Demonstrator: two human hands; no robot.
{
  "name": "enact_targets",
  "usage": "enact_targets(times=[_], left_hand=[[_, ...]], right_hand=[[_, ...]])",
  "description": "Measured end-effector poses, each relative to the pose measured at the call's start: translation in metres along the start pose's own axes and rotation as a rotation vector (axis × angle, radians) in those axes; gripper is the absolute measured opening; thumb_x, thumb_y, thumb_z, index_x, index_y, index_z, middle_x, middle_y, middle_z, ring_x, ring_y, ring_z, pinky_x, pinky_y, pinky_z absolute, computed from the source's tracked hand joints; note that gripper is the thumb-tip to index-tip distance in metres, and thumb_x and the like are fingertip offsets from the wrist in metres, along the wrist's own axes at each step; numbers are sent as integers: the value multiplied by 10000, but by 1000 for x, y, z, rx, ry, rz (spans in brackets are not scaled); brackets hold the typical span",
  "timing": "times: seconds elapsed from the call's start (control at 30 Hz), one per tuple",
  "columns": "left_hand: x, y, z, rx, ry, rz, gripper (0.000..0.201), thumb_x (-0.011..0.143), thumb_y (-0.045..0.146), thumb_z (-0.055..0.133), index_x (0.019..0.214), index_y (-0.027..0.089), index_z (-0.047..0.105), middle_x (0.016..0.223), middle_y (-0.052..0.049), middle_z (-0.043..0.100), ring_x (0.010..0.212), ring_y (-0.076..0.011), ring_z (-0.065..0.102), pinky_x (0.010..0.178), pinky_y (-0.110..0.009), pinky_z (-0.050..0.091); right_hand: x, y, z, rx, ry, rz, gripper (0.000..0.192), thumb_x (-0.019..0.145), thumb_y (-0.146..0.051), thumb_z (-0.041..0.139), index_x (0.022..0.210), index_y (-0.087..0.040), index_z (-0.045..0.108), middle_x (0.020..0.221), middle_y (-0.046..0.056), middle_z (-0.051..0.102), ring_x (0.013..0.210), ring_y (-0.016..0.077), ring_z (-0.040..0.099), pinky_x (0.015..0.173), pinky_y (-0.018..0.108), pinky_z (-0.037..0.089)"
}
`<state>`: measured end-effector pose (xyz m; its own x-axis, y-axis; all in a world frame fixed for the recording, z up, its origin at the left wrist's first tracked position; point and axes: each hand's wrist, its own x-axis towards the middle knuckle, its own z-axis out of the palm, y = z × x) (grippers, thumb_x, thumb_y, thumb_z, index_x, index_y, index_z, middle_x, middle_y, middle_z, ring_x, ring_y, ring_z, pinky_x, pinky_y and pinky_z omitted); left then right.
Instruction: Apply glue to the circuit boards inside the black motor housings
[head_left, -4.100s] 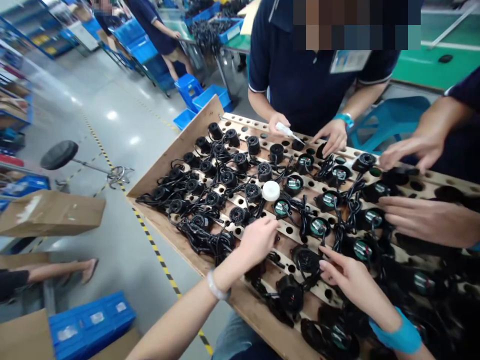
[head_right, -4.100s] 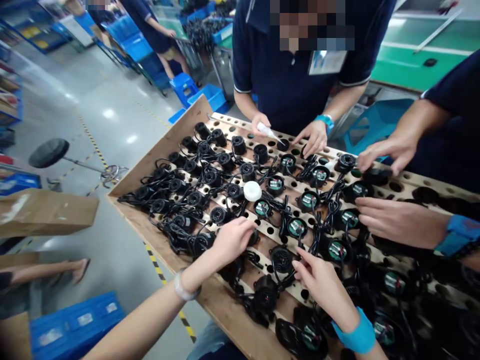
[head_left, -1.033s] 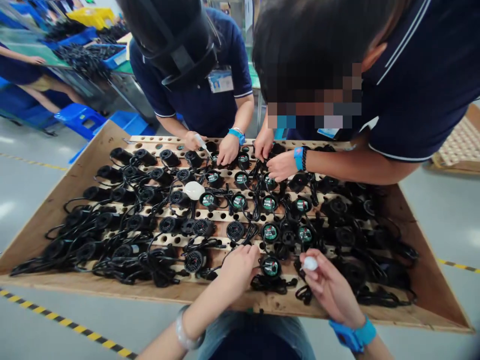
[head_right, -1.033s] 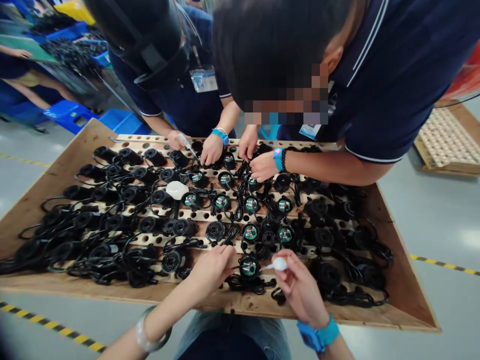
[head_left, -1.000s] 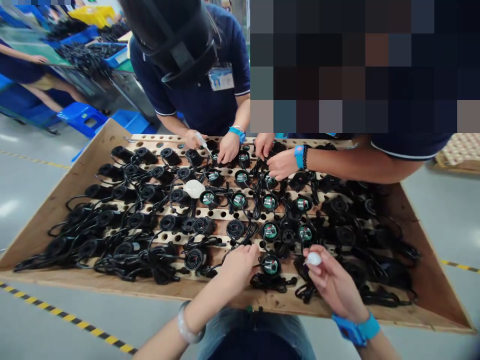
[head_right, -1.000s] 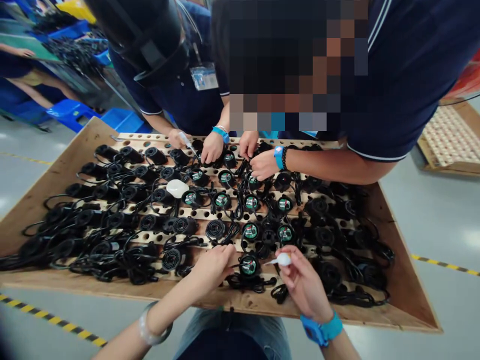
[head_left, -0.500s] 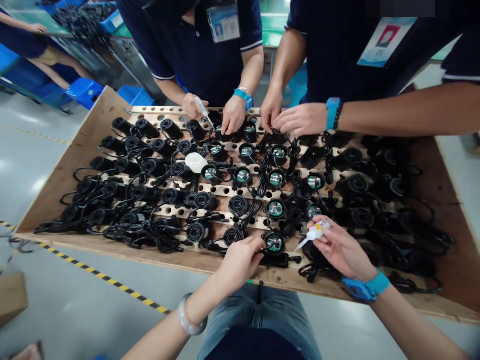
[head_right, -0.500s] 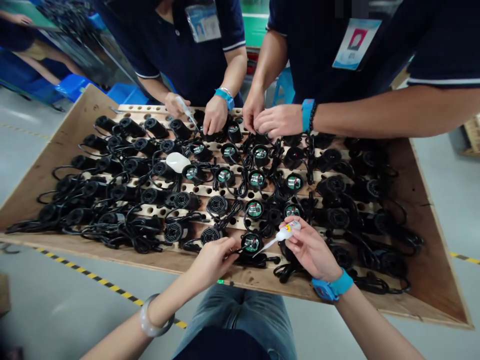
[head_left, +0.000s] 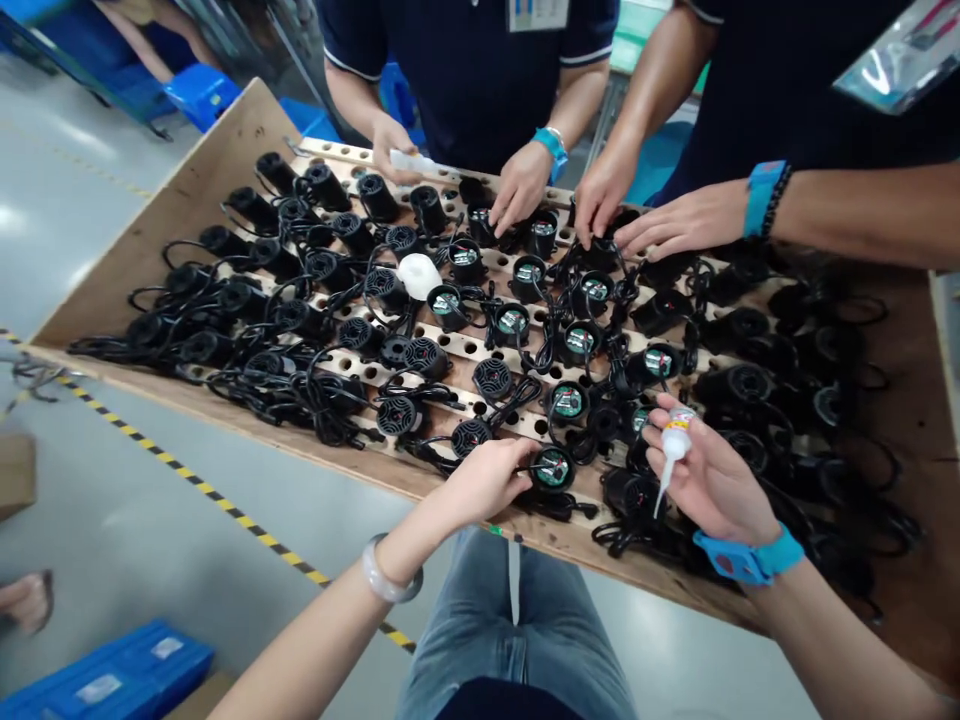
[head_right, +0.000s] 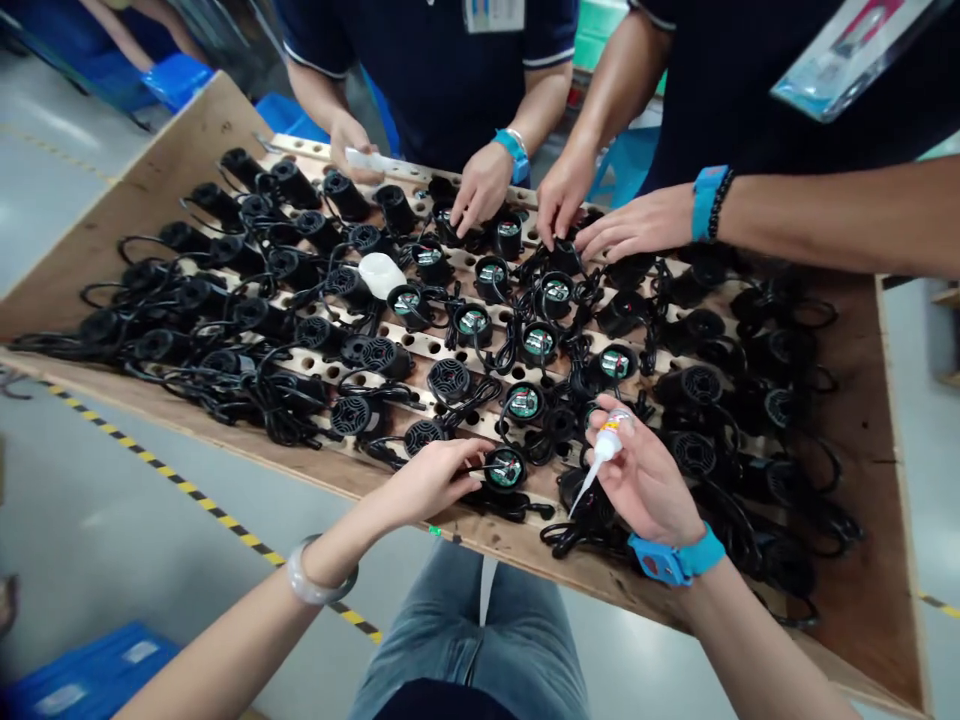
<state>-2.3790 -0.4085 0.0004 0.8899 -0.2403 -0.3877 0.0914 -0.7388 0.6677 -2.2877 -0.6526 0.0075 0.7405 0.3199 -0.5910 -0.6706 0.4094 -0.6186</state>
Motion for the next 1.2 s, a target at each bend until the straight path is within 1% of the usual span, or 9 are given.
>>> enact_targets(times=[0.1,0.17,0.3,0.4,0.5,0.63,0.8,0.97,1.2], left_hand=[[2,-2,-2,-49,21,-8,301,829,150,596,1128,171,617,979,-47,705,872,-180,654,770,-260,475],[3,-3,-2,-35,35,-3,264,841,166,589,1100,169,642,954,-47,711,846,-180,656,746,-257,465],[3,-2,-2,2,47,41,248,858,167,574,1093,165,652,982,-55,707,880,-187,651,766,-259,449],[2,0,-3,14,44,41,234,864,154,566,1078,161,661,955,-52,704,868,-182,648,761,-255,442],[1,1,-5,23,45,32,234,877,155,551,1082,164,664,929,-52,695,851,-176,640,736,-247,437],[2,1,-5,37,35,23,244,903,164,507,1092,188,660,922,-47,684,842,-176,636,709,-249,432],[2,-1,-3,38,7,-11,265,927,168,455,1098,208,653,918,-44,679,810,-177,641,683,-256,442],[2,-2,-2,2,10,-25,282,927,151,439,1105,209,649,940,-56,673,831,-172,648,705,-245,465],[2,-4,0,-7,38,-20,289,917,134,431,1088,201,654,943,-64,671,839,-170,650,724,-242,484]], right_hand=[[8,2,5,-111,-6,15,348,653,-385,786,950,-230,693,843,24,635,641,78,485,427,122,388],[14,4,10,-206,-43,-4,339,657,-392,791,932,-229,679,839,33,651,640,83,495,449,136,393],[23,12,16,-377,-183,-61,294,743,-383,737,973,-242,621,841,27,660,656,86,502,512,163,410],[27,18,14,-486,-252,-86,273,816,-389,660,1032,-242,582,875,29,656,639,78,491,511,170,404],[29,23,11,-675,-284,-162,260,855,-385,610,1068,-247,549,888,18,646,554,55,459,500,181,421],[31,24,12,-890,-267,-290,229,865,-370,594,1047,-242,540,784,-10,626,501,52,480,488,177,462],[33,24,15,-996,-294,-371,207,846,-342,614,1019,-242,559,730,-17,641,512,67,537,487,156,484],[32,25,16,-1066,-319,-456,198,811,-288,658,991,-248,583,706,-29,654,494,64,554,474,136,480],[30,27,17,-1114,-329,-504,211,792,-285,679,980,-246,593,731,-21,665,512,86,587,477,160,496]])
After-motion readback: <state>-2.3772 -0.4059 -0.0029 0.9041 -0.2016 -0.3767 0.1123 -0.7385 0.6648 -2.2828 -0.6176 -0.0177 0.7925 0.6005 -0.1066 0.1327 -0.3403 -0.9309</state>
